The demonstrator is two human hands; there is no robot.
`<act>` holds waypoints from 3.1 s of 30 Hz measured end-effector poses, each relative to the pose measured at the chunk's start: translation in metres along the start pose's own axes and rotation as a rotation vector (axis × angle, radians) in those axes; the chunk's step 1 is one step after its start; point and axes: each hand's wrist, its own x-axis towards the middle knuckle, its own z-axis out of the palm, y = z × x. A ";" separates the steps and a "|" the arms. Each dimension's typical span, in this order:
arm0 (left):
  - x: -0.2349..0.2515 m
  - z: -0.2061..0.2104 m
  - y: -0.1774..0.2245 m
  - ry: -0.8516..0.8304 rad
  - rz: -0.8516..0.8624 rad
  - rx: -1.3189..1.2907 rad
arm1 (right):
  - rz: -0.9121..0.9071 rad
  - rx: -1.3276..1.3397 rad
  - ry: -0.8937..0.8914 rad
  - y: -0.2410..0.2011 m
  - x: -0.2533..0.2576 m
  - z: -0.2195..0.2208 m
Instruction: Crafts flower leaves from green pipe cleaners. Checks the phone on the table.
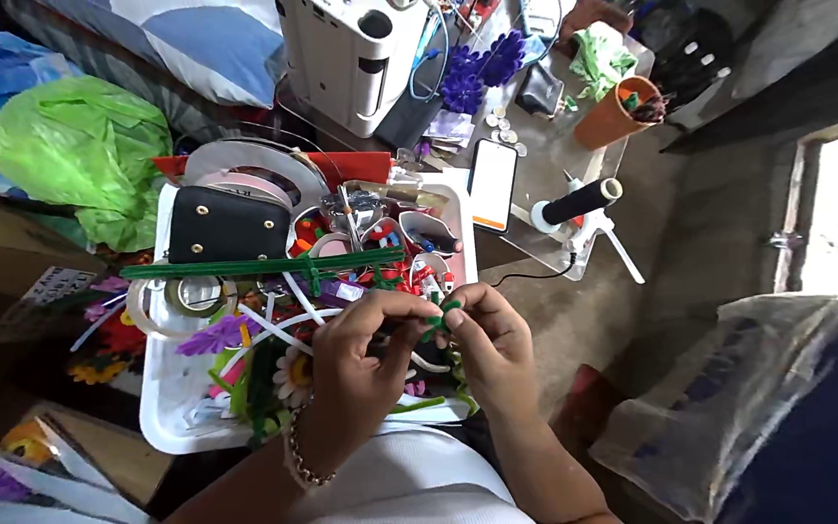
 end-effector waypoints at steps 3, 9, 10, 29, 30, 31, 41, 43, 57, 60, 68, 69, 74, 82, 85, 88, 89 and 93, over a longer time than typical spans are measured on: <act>0.001 0.000 0.001 0.012 -0.068 0.002 | -0.073 -0.093 -0.014 0.002 0.000 -0.001; 0.002 0.000 0.006 -0.019 -0.179 -0.079 | -0.087 -0.133 0.000 0.000 0.001 -0.001; 0.001 0.000 0.006 -0.028 -0.185 -0.085 | -0.085 -0.124 0.004 0.001 0.001 0.000; 0.008 -0.029 0.012 -0.070 -0.227 -0.006 | -0.108 -1.201 0.231 0.065 0.064 -0.134; 0.009 -0.029 0.013 -0.071 -0.241 -0.018 | -0.105 -1.216 0.224 0.070 0.064 -0.135; 0.010 -0.029 0.013 -0.067 -0.252 -0.029 | -0.105 -1.227 0.224 0.073 0.064 -0.135; 0.018 -0.046 0.017 -0.017 -0.246 -0.030 | -0.301 -0.994 0.310 0.042 0.048 -0.115; 0.018 -0.053 0.015 -0.014 -0.225 -0.010 | -0.314 -0.922 0.289 0.029 0.040 -0.102; -0.013 -0.106 0.028 0.150 -0.227 0.076 | -0.233 -0.954 -0.380 -0.028 -0.015 -0.032; -0.019 -0.112 0.031 0.176 -0.223 0.096 | -0.241 -1.041 -0.360 -0.025 -0.019 -0.012; -0.023 -0.131 0.041 0.191 -0.161 0.072 | -0.081 -1.363 -0.362 -0.021 -0.033 0.015; -0.023 -0.131 0.041 0.199 -0.164 0.066 | -0.064 -1.380 -0.342 -0.018 -0.033 0.011; -0.028 -0.120 0.037 0.191 -0.281 -0.015 | -0.118 -1.317 -0.350 0.001 -0.028 -0.008; -0.032 -0.100 0.043 0.119 -0.388 -0.181 | -0.265 -1.357 -0.433 0.014 -0.024 -0.025; -0.033 -0.095 0.045 0.092 -0.359 -0.212 | -0.387 -1.331 -0.371 0.019 -0.022 -0.036; -0.035 -0.090 0.049 0.071 -0.360 -0.203 | -0.493 -1.250 -0.255 0.011 -0.019 -0.044; -0.035 -0.088 0.051 0.067 -0.361 -0.200 | -0.528 -1.187 -0.214 0.006 -0.018 -0.045; -0.035 -0.081 0.053 0.020 -0.341 -0.215 | -0.473 -0.638 -0.154 -0.009 -0.019 -0.035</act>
